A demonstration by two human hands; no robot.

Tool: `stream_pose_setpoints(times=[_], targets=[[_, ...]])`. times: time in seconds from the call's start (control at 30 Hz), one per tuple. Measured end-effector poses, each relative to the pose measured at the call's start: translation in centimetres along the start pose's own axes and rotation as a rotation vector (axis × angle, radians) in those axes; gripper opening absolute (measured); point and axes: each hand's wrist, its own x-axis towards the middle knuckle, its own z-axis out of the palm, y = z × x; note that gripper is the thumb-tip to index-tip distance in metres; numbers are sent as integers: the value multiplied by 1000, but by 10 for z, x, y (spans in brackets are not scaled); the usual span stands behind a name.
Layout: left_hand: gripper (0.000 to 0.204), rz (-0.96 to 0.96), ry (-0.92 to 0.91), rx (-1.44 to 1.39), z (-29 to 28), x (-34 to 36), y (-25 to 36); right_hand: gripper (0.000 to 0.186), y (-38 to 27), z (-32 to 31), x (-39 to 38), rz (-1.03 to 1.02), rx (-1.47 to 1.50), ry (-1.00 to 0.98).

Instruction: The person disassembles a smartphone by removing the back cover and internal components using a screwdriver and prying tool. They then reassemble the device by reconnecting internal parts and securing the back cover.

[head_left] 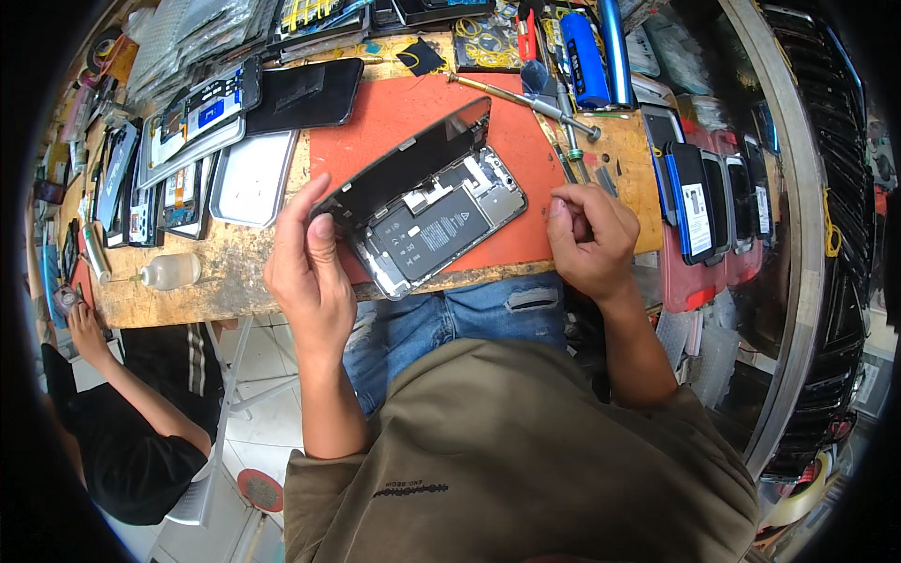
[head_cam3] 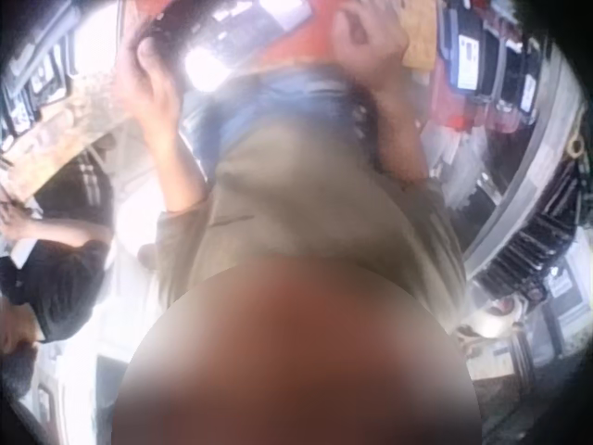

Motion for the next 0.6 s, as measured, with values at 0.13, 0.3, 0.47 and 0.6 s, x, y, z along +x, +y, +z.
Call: stream_pose_setpoints(times=[0.13, 0.3, 0.47, 0.6], targets=[[35, -36, 45, -102, 2, -2, -7, 10, -1, 1, 3, -15, -22, -23], [37, -52, 4, -106, -3, -3, -2, 12, -4, 2, 5, -24, -48, -57], [37, -6, -21, -125, -2, -6, -4, 31, -6, 0, 27, 22, 118, -11], [29, 51, -9, -41, -14, -2, 7, 44, -7, 17, 61, 77, 426, -129]])
